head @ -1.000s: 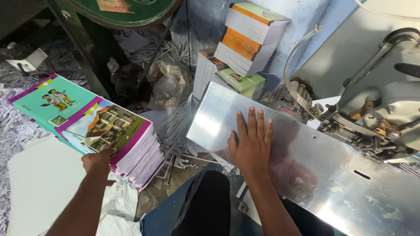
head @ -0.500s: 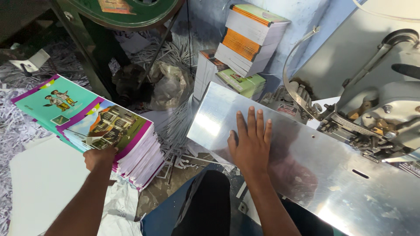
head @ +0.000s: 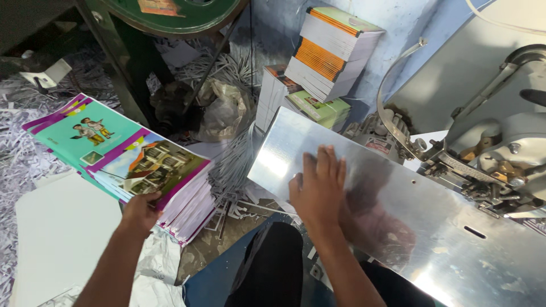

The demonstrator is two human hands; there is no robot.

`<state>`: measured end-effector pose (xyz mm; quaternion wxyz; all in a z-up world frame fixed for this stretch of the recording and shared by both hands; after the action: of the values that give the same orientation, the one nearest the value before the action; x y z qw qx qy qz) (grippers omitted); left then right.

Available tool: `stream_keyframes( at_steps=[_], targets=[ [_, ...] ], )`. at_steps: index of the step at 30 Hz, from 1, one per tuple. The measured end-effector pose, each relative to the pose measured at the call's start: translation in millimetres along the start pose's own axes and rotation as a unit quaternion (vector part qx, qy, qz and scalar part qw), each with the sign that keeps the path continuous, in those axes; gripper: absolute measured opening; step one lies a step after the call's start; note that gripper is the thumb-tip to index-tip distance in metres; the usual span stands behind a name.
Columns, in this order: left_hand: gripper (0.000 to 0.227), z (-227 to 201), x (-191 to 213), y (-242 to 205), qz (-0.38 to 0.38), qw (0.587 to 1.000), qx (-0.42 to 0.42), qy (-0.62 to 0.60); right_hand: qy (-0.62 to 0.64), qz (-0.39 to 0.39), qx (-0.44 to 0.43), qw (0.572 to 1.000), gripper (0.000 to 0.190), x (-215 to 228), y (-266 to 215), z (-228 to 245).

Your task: The person repeatedly picks up a book cover, places it on a sewing machine, and sews the spine. After sewing, the person removes the book and stacks it with others. The process is repeated for multiple book covers.

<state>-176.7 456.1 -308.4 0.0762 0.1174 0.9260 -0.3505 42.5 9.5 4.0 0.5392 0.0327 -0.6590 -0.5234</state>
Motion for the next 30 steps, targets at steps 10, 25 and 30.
stream_keyframes(
  at_steps=[10,25,30],
  targets=[
    [0.024,34.2,-71.0,-101.3,0.134,0.979,0.028,-0.152,0.478,0.289,-0.27,0.784,0.093,-74.6,-29.4,83.2],
    [0.032,47.9,-129.1,-267.8,0.216,0.956,0.085,-0.18,0.572,0.23,-0.325,0.717,0.038,-103.9,-34.3,110.7],
    [0.041,52.8,-137.6,-277.3,0.233,0.956,0.07,-0.162,0.51,0.257,-0.341,0.747,0.035,-95.8,-35.8,98.9]
  ],
)
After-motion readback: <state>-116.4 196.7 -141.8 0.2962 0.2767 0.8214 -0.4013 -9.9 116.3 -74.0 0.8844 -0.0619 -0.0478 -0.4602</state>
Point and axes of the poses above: each hand's wrist, its own y-axis towards the middle knuckle, its own x-axis out of the back of the hand, z = x × y, the point moved 4 cm from there along y, towards the middle knuckle, and after that the axes turned 4 degrees about -z, right-handed, at the moved point
